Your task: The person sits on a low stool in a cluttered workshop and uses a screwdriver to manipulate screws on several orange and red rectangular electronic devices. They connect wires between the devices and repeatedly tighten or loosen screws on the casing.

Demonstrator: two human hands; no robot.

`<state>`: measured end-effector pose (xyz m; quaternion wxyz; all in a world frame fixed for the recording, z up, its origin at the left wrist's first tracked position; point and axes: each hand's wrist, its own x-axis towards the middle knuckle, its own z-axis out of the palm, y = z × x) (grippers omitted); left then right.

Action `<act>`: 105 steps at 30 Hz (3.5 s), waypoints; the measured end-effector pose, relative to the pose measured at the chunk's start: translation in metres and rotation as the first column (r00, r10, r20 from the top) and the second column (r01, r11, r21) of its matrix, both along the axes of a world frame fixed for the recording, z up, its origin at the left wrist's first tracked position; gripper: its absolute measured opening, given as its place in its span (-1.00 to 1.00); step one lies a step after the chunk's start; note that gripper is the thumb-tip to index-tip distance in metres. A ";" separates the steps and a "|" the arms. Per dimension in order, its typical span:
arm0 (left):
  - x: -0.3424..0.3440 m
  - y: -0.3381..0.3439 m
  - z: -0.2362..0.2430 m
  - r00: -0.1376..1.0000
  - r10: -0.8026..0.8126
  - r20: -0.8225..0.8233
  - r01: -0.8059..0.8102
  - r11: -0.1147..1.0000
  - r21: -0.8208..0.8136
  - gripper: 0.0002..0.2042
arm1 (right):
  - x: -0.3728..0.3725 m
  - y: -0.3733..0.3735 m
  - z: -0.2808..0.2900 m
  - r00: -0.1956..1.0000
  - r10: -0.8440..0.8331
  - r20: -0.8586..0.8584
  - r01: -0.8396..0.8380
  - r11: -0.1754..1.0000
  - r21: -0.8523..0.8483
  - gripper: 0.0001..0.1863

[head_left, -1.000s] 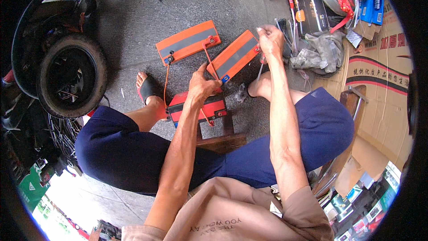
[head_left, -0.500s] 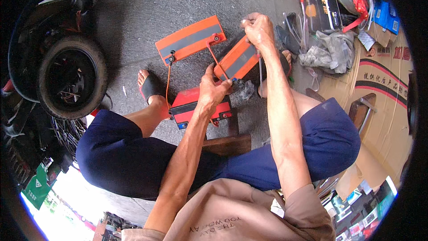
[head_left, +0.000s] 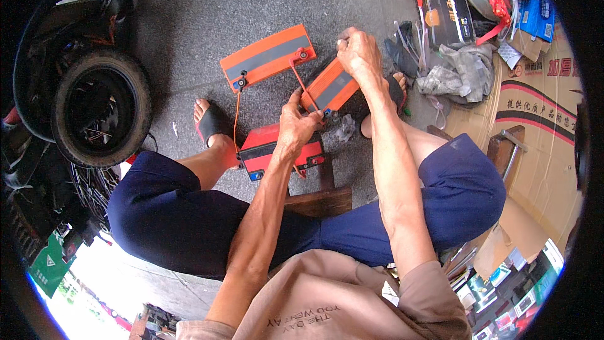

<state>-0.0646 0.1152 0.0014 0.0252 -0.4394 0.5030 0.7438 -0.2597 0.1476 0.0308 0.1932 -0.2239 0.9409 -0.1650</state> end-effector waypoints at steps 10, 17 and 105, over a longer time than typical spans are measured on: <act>0.001 0.004 -0.009 0.994 -0.109 0.005 0.107 0.973 -0.205 -0.31 | -0.002 0.014 -0.004 0.999 -0.022 -0.037 0.024 0.999 0.046 -0.78; -0.004 0.003 0.012 0.999 -0.041 -0.004 0.040 0.998 -0.056 -0.33 | -0.010 0.035 -0.006 0.981 -0.107 0.160 0.151 0.944 -0.294 -0.80; -0.005 0.020 0.027 0.981 0.185 -0.060 -0.182 0.982 0.060 -0.47 | 0.117 0.120 -0.033 0.660 -0.323 0.679 0.708 0.569 -0.418 -0.83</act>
